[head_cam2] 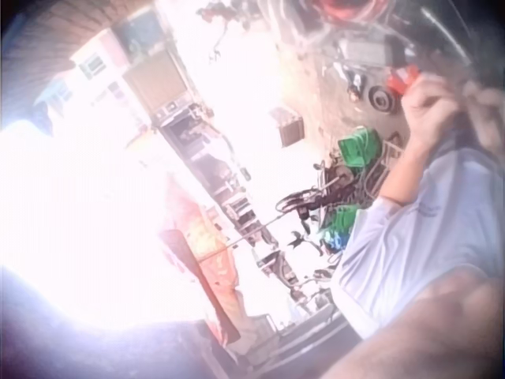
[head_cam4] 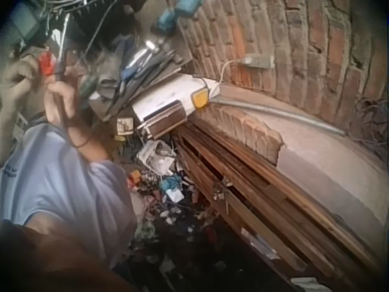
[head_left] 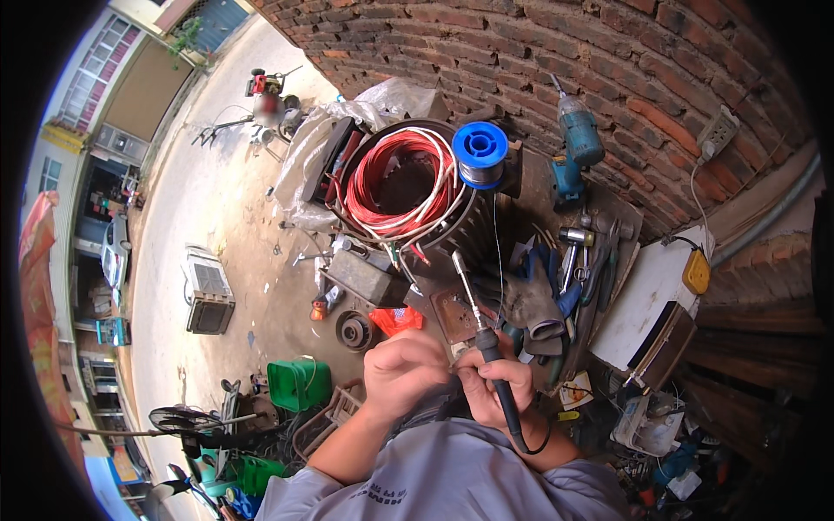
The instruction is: The person uses a soldering iron to tin and solder multiple small wires and terminals on a cluttered workbench. They repeatedly heat the soldering iron tip, apply solder to wire ends, and join components together.
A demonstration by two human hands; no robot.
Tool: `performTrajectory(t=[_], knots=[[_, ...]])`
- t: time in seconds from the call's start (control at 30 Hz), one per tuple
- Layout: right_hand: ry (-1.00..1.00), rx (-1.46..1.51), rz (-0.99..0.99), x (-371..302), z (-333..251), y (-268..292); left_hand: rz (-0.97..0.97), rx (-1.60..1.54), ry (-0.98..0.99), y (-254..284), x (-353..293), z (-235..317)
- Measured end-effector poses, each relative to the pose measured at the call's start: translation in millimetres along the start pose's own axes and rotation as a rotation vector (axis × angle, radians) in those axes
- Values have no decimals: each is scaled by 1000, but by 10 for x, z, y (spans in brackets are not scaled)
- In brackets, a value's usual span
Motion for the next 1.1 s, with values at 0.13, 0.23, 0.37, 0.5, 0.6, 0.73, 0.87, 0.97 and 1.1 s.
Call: performTrajectory(t=[0.13,0.23,0.37,0.5,0.6,0.73,0.87,0.97,1.1], knots=[[-54,-14,28,-74,50,-27,36,-11,58,-37,-119,-162],[-10,-120,18,-25,-2,-32,103,24,62,-113,-99,-143],[-21,-200,17,67,-1,116,-16,348,32,-178,71,138],[-15,-96,25,175,-104,264,-294,824,-123,-430,263,347],[27,-112,-47,242,-141,319,-343,843,-89,-516,279,321],[35,-47,77,214,-81,479,-372,842,-112,-598,362,425],[72,-148,109,225,-181,580,-442,996,-257,-675,427,590],[50,-164,239,279,-245,669,-506,1067,-411,-692,542,724],[98,-201,295,353,-375,728,-629,927,-403,-800,848,999]])
Point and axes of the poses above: each hand's wrist, its own x-axis towards the middle knuckle, its own y-axis out of the back of the hand, z = x × y, the point moved 7 cm from there along x, towards the middle knuckle, and after that the axes turned 5 degrees about -z, right-handed, at the moved point
